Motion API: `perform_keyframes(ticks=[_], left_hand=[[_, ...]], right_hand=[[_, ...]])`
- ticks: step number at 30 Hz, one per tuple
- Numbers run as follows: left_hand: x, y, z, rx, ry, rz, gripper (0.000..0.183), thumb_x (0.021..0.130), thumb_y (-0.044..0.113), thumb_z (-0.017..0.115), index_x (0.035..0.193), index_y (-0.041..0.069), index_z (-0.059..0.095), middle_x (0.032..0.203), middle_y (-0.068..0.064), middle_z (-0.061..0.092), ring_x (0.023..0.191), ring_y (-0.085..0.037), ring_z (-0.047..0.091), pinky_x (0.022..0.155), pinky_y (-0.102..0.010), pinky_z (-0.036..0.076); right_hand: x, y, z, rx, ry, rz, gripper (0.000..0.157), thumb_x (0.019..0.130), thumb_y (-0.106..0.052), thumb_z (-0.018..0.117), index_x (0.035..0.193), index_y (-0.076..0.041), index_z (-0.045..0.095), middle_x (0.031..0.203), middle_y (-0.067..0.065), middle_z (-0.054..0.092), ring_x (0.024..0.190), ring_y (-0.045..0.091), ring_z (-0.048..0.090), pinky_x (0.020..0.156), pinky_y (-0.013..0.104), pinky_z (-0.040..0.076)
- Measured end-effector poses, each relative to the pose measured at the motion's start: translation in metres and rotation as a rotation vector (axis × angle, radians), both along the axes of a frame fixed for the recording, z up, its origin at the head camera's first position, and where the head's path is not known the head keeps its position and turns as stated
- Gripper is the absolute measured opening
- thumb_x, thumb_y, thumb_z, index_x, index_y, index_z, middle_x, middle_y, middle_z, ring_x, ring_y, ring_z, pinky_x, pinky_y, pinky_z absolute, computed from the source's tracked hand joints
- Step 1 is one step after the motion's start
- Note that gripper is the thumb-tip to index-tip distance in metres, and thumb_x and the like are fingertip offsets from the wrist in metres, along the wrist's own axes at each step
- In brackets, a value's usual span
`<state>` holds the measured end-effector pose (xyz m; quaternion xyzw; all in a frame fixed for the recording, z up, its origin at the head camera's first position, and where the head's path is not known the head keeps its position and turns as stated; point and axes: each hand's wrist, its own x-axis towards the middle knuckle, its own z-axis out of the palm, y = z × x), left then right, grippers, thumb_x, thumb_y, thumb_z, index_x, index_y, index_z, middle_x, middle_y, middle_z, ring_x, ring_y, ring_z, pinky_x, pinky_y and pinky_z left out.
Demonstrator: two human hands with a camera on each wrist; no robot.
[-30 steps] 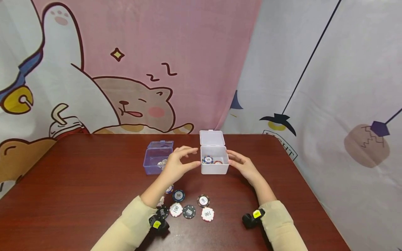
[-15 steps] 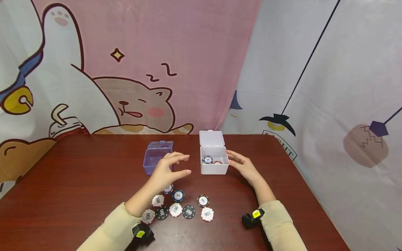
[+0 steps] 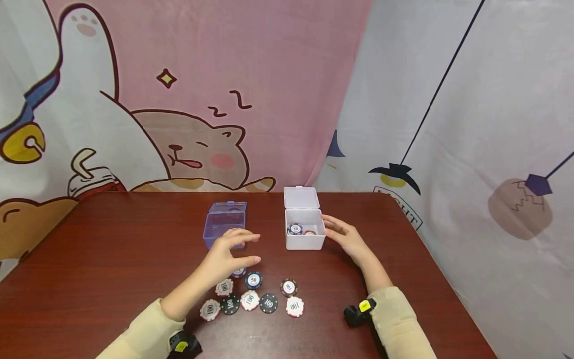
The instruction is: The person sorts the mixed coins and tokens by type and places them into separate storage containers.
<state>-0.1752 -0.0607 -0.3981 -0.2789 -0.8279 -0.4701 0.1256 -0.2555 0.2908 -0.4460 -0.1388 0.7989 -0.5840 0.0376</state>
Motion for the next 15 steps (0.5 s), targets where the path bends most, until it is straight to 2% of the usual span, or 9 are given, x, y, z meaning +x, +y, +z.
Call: perform_keyframes(ticks=[3,5,8,12,13,15], left_hand=[[0.0,-0.006,-0.002,0.004,0.005,-0.001,0.043,0.073,0.017,0.084,0.113,0.009,0.071,0.106,0.004,0.065,0.089,-0.013,0.056,0.102,-0.052,0.032],[0.001,-0.009,-0.005,0.013,-0.004,-0.006,0.044,0.072,0.016,0.084,0.113,0.009,0.071,0.106,0.003,0.065,0.091,-0.014,0.056,0.094,-0.049,0.04],[0.002,-0.013,-0.008,0.019,-0.04,-0.013,0.044,0.073,0.016,0.084,0.114,0.008,0.07,0.106,0.002,0.065,0.093,-0.019,0.056,0.087,-0.047,0.045],[0.006,-0.018,-0.014,0.012,-0.099,-0.017,0.044,0.075,0.017,0.083,0.116,0.009,0.07,0.11,0.0,0.064,0.098,-0.026,0.056,0.086,-0.047,0.046],[0.007,-0.02,-0.015,0.013,-0.111,-0.017,0.044,0.074,0.017,0.083,0.116,0.009,0.069,0.11,0.0,0.064,0.099,-0.027,0.056,0.081,-0.046,0.049],[0.008,-0.022,-0.019,0.005,-0.116,-0.008,0.045,0.074,0.017,0.083,0.116,0.008,0.069,0.111,0.0,0.064,0.098,-0.025,0.055,0.08,-0.043,0.049]], right_hand=[[-0.001,0.001,-0.003,-0.007,0.014,0.002,0.049,0.096,-0.018,0.059,0.142,-0.007,0.046,0.137,0.019,0.05,0.124,0.029,0.046,0.093,0.023,0.038],[-0.002,0.002,-0.003,-0.012,0.023,0.006,0.049,0.096,-0.018,0.059,0.142,-0.007,0.046,0.136,0.019,0.051,0.123,0.028,0.047,0.092,0.022,0.039],[-0.002,0.002,-0.004,-0.012,0.03,0.006,0.048,0.096,-0.018,0.059,0.141,-0.007,0.047,0.135,0.02,0.051,0.121,0.026,0.048,0.092,0.023,0.039],[-0.002,0.002,-0.004,-0.007,0.022,0.002,0.048,0.096,-0.018,0.059,0.141,-0.007,0.046,0.135,0.019,0.051,0.121,0.027,0.048,0.093,0.024,0.039],[-0.002,0.002,-0.004,-0.004,0.019,0.001,0.048,0.096,-0.018,0.059,0.142,-0.007,0.046,0.136,0.019,0.051,0.122,0.027,0.048,0.094,0.026,0.039],[-0.002,0.002,-0.004,0.002,0.015,0.0,0.049,0.096,-0.018,0.059,0.142,-0.007,0.046,0.136,0.019,0.051,0.123,0.029,0.047,0.096,0.03,0.038]])
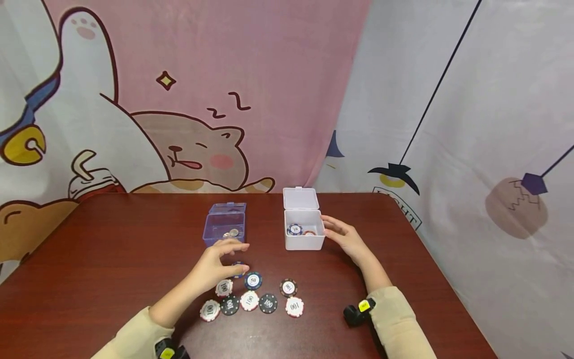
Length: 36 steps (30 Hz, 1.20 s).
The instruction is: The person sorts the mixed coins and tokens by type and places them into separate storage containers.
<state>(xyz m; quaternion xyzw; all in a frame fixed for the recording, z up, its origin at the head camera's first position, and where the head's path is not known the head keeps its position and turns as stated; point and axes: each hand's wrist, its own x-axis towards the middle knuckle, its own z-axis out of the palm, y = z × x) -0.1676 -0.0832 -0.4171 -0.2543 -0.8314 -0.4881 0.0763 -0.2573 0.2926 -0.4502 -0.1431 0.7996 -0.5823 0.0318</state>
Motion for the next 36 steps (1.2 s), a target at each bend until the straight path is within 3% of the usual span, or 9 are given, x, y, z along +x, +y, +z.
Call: perform_keyframes(ticks=[4,11,19,27,36], left_hand=[[-0.001,-0.007,-0.008,-0.016,0.019,0.009,0.045,0.073,0.016,0.083,0.114,0.004,0.069,0.11,-0.002,0.064,0.095,-0.023,0.054,0.079,-0.037,0.047],[-0.003,-0.015,-0.02,-0.062,0.023,0.0,0.045,0.071,0.016,0.084,0.111,0.001,0.07,0.105,-0.002,0.066,0.086,-0.024,0.054,0.076,-0.036,0.045],[-0.005,-0.02,-0.028,-0.14,0.007,0.018,0.044,0.072,0.02,0.084,0.109,0.002,0.071,0.102,-0.001,0.066,0.086,-0.022,0.054,0.075,-0.035,0.044],[-0.006,-0.019,-0.03,-0.171,-0.014,0.048,0.046,0.069,0.022,0.086,0.109,0.004,0.072,0.102,0.0,0.065,0.09,-0.021,0.055,0.08,-0.041,0.041],[-0.005,-0.012,-0.031,-0.239,-0.031,0.108,0.049,0.062,0.02,0.088,0.106,0.006,0.073,0.099,0.005,0.061,0.092,-0.018,0.049,0.079,-0.042,0.034]], right_hand=[[0.001,-0.001,0.001,0.006,0.0,-0.003,0.049,0.096,-0.019,0.059,0.142,-0.008,0.046,0.136,0.019,0.051,0.123,0.029,0.047,0.098,0.038,0.036],[0.002,-0.002,0.003,0.0,0.003,0.003,0.049,0.096,-0.019,0.06,0.142,-0.008,0.046,0.136,0.019,0.051,0.123,0.028,0.047,0.098,0.036,0.037],[0.003,-0.003,0.002,-0.004,-0.006,0.003,0.05,0.096,-0.019,0.059,0.142,-0.008,0.046,0.137,0.02,0.05,0.125,0.033,0.044,0.102,0.052,0.031],[0.015,-0.01,0.023,-0.01,-0.016,0.018,0.049,0.096,-0.012,0.058,0.141,0.0,0.044,0.136,0.026,0.048,0.124,0.037,0.043,0.101,0.054,0.032],[0.016,-0.011,0.025,0.007,-0.002,0.021,0.048,0.097,-0.01,0.057,0.141,0.001,0.043,0.136,0.025,0.049,0.12,0.026,0.049,0.091,0.023,0.039]])
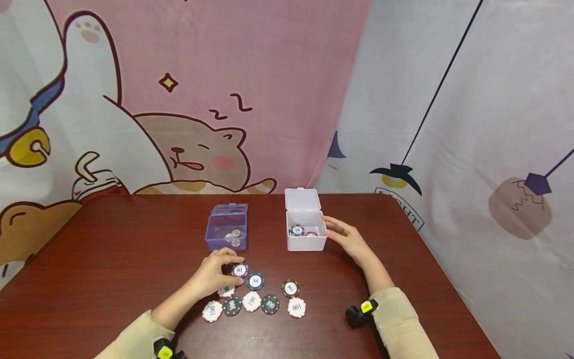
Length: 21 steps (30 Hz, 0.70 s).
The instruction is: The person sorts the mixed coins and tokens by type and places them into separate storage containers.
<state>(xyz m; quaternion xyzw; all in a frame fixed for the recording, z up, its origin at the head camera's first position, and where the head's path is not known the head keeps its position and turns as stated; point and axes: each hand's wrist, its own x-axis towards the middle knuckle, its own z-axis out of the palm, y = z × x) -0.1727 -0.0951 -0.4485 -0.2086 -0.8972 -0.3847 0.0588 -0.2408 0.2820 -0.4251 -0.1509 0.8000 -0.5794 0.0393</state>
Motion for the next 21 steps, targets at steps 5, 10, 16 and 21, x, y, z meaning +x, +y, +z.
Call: perform_keyframes(ticks=[5,10,16,21], left_hand=[[0.0006,0.0022,0.0002,-0.011,0.0,0.022,0.047,0.06,0.02,0.089,0.103,0.007,0.074,0.095,0.007,0.06,0.09,-0.018,0.049,0.077,-0.041,0.034],[0.0006,0.0032,0.0003,-0.014,0.005,0.035,0.042,0.059,0.019,0.09,0.097,0.009,0.075,0.089,0.007,0.06,0.088,-0.017,0.049,0.077,-0.042,0.035],[0.0001,0.0034,0.0006,-0.024,0.019,0.04,0.04,0.059,0.019,0.09,0.095,0.009,0.076,0.088,0.006,0.06,0.086,-0.017,0.049,0.077,-0.042,0.036],[0.0002,0.0031,0.0006,-0.024,0.032,0.038,0.039,0.058,0.018,0.09,0.093,0.01,0.076,0.086,0.005,0.061,0.084,-0.017,0.048,0.076,-0.04,0.035]], right_hand=[[0.0001,0.0007,-0.0011,-0.014,0.01,0.006,0.048,0.096,-0.008,0.057,0.14,0.003,0.043,0.135,0.027,0.049,0.117,0.02,0.051,0.09,0.021,0.039],[0.0014,-0.0001,0.0002,-0.02,0.011,0.006,0.047,0.096,-0.008,0.057,0.14,0.003,0.044,0.134,0.027,0.049,0.115,0.016,0.052,0.09,0.02,0.039],[0.0038,-0.0017,0.0039,-0.028,0.012,0.004,0.046,0.096,-0.006,0.056,0.139,0.005,0.044,0.134,0.028,0.049,0.114,0.015,0.052,0.089,0.019,0.039],[0.001,-0.0003,0.0011,-0.022,0.012,0.004,0.047,0.096,-0.006,0.056,0.14,0.004,0.044,0.134,0.027,0.049,0.117,0.02,0.051,0.089,0.02,0.039]])
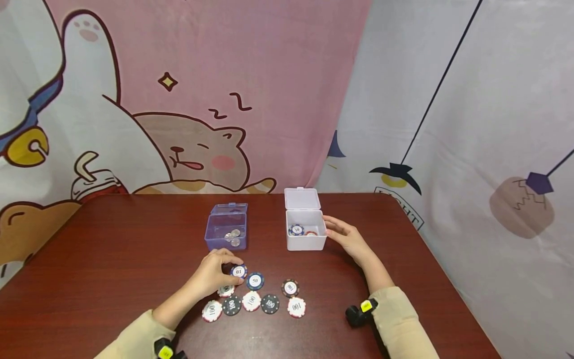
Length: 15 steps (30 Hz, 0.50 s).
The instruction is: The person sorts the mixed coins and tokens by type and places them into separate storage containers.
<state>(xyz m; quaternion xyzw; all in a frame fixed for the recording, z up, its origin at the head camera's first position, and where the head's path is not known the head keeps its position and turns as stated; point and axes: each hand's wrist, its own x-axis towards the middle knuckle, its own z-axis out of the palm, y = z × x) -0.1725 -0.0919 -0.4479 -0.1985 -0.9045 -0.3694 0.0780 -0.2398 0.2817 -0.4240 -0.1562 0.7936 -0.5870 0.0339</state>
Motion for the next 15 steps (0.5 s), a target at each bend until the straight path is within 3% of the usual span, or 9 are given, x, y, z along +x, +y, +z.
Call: perform_keyframes(ticks=[8,15], left_hand=[[0.0,0.0,-0.001,0.014,0.037,-0.015,0.037,0.057,0.017,0.091,0.091,0.01,0.076,0.085,0.005,0.066,0.082,-0.016,0.049,0.075,-0.037,0.039],[0.0,0.0,0.001,0.066,0.067,-0.048,0.035,0.058,0.012,0.089,0.091,0.006,0.076,0.083,0.004,0.066,0.079,-0.016,0.048,0.071,-0.032,0.04]], right_hand=[[-0.015,0.01,-0.023,0.013,-0.004,-0.012,0.048,0.097,-0.011,0.057,0.142,-0.004,0.044,0.136,0.021,0.05,0.119,0.019,0.049,0.092,0.023,0.038],[-0.017,0.011,-0.026,-0.012,0.0,-0.009,0.049,0.096,-0.01,0.057,0.143,-0.004,0.044,0.137,0.022,0.049,0.121,0.025,0.048,0.091,0.021,0.038]])
